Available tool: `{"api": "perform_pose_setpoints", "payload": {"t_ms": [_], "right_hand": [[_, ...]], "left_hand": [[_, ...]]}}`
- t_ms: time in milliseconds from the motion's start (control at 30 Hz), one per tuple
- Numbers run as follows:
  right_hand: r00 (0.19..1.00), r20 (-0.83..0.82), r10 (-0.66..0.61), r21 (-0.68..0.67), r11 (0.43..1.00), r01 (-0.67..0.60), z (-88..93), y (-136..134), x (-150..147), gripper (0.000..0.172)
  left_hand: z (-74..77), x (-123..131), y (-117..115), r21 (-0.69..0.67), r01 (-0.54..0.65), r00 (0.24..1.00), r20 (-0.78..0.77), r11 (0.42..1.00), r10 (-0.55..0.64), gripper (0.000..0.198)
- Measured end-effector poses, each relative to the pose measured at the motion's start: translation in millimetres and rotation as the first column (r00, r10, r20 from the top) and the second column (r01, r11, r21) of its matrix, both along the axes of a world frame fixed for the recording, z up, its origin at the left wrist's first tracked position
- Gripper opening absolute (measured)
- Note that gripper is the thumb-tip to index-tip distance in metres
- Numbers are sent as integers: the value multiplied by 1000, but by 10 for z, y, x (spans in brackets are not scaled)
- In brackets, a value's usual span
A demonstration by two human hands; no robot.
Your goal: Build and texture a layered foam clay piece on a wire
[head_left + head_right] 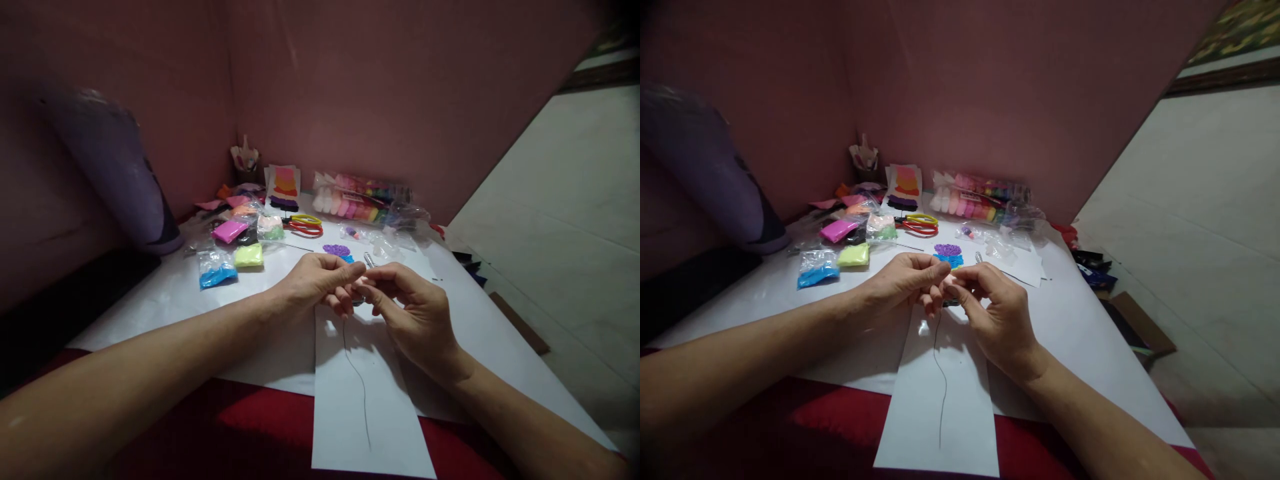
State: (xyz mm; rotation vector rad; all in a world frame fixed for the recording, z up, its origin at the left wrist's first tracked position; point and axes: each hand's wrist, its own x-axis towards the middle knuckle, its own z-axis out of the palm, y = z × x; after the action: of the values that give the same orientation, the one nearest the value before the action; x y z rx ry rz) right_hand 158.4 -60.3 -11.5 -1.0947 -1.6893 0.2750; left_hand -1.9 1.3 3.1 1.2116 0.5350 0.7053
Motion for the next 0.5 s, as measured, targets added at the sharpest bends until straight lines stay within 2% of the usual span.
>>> {"api": "perform_pose_setpoints", "payload": {"t_ms": [133,267,400,500], "right_hand": [[998,58,9,-4,1000,-9,-11,0,20,12],[997,44,-62,-16,998,63,-26,14,33,23],[997,69,-43,-12,999,44,-12,16,24,10],[996,79,-32,17,999,31,-3,9,8,7]], "left_hand": [[35,-5,-11,19,-53,995,-84,998,54,36],[48,-10,-22,-14,-33,999,-41,999,32,20],[29,-8,-24,-28,-30,999,-19,999,29,15],[9,-12,-20,-31,-22,1000,-14,999,21,17]]}}
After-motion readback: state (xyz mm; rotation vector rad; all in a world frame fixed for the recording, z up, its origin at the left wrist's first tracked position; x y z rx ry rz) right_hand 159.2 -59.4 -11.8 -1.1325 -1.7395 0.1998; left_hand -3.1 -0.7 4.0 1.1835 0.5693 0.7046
